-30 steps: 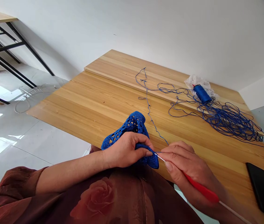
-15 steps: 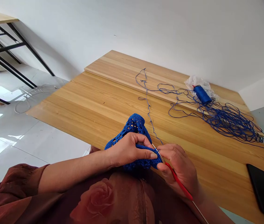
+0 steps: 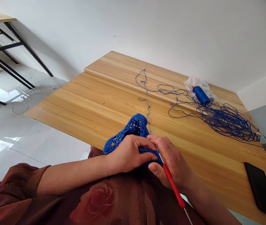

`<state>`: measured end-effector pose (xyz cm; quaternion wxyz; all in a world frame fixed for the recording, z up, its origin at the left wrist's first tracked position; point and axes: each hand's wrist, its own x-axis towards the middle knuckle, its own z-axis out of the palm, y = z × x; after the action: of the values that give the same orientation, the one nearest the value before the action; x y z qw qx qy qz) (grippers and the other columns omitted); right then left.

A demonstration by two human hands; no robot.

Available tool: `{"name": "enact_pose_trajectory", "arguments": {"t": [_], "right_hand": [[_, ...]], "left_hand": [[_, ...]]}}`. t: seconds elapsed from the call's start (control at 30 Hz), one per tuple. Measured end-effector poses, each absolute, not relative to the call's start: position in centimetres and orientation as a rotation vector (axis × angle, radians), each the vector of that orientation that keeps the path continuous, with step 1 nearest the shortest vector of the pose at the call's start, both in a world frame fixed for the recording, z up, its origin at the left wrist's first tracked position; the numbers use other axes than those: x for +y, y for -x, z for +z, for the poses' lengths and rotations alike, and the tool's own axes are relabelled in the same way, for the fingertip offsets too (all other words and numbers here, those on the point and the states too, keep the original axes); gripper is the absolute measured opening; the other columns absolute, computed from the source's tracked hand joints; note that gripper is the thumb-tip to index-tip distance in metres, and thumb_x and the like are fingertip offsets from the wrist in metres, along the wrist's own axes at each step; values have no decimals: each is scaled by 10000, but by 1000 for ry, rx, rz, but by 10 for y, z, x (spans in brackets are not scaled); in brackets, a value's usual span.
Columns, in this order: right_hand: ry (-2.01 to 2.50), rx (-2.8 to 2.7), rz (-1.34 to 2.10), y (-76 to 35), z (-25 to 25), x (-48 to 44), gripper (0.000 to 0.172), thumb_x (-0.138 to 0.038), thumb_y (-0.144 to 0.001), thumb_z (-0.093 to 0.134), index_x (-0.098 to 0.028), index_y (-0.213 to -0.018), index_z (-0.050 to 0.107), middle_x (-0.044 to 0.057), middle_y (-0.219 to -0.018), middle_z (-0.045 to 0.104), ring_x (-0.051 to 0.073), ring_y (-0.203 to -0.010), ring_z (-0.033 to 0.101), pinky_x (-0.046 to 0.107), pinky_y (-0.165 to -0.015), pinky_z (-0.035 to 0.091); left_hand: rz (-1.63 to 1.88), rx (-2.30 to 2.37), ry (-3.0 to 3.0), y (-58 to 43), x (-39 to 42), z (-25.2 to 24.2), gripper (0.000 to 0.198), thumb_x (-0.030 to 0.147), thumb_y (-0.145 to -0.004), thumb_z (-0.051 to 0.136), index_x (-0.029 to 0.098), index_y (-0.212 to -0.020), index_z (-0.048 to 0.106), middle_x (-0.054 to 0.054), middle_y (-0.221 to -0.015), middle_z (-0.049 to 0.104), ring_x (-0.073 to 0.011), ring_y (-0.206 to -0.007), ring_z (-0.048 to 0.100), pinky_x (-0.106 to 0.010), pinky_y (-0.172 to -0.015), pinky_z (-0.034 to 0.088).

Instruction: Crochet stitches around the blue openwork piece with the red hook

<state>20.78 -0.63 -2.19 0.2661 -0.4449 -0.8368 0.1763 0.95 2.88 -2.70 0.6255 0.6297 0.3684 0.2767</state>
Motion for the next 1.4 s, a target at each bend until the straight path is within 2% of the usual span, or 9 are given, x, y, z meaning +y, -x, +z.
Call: {"name": "enact_pose_trajectory", "arguments": {"t": [0.1, 0.2, 0.27, 0.53, 0.87, 1.13, 1.2, 1.4], "right_hand": [[1260, -2241, 239, -209, -18, -7, 520, -688, -931, 473, -190, -989, 612, 116, -988, 708, 301, -1006, 617, 459, -855, 396], [1213, -2245, -98, -215, -13, -12, 206, -404, -913, 661, -201, -937, 645, 71, -925, 746, 275, -958, 631, 433, -825, 351], [1176, -2245, -178, -218, -11, -17, 43, -232, -905, 671, -211, -944, 672, 43, -906, 765, 245, -902, 637, 417, -801, 346], [1176, -2235, -73, -223, -18, -25, 184, -125, -894, 637, -206, -1049, 693, 54, -964, 755, 226, -856, 607, 413, -780, 350], [1146, -2235, 453, -226, -6, -31, 324, -114, -957, 479, -196, -1227, 636, 58, -1093, 695, 206, -1028, 592, 370, -896, 446], [939, -2562, 269, -240, 5, -20, 353, -160, -922, 573, -169, -1269, 636, 87, -1127, 722, 247, -1025, 611, 425, -922, 450], [926, -2572, 425, -239, 11, -18, 361, -156, -928, 559, -179, -1282, 629, 82, -1127, 723, 240, -1041, 619, 408, -925, 479], [994, -2283, 1190, -243, 18, -12, 336, -223, -1029, 412, -270, -1262, 650, 54, -1134, 718, 217, -1081, 643, 375, -928, 537]], "left_hand": [[639, 861, -1368, -9, 30, -27, 153, 277, -794, 777, 156, -886, 792, -38, -909, 798, -178, -856, 711, -251, -818, 535], [627, 879, -1265, -7, 34, -24, 172, 271, -753, 805, 139, -862, 790, -42, -865, 791, -167, -809, 691, -253, -794, 525], [601, 886, -1218, -6, 38, -23, 185, 269, -733, 815, 131, -854, 787, -41, -845, 782, -158, -785, 673, -251, -778, 516], [522, 905, -1161, -5, 44, -19, 228, 314, -699, 829, 123, -806, 762, -23, -777, 728, -135, -729, 606, -241, -730, 479], [471, 849, -1225, 0, 48, -20, 175, 284, -736, 781, 123, -800, 760, -22, -747, 702, -134, -704, 580, -242, -697, 462], [271, 751, -1273, 8, 54, -21, 233, 309, -684, 815, 125, -818, 765, -14, -737, 693, -134, -700, 572, -239, -676, 449], [241, 720, -1268, 9, 55, -21, 237, 313, -685, 809, 122, -817, 759, -27, -750, 709, -148, -709, 596, -247, -680, 463], [262, 665, -1340, 8, 53, -20, 233, 305, -735, 779, 111, -864, 761, -65, -834, 749, -180, -787, 660, -256, -728, 490]]}}
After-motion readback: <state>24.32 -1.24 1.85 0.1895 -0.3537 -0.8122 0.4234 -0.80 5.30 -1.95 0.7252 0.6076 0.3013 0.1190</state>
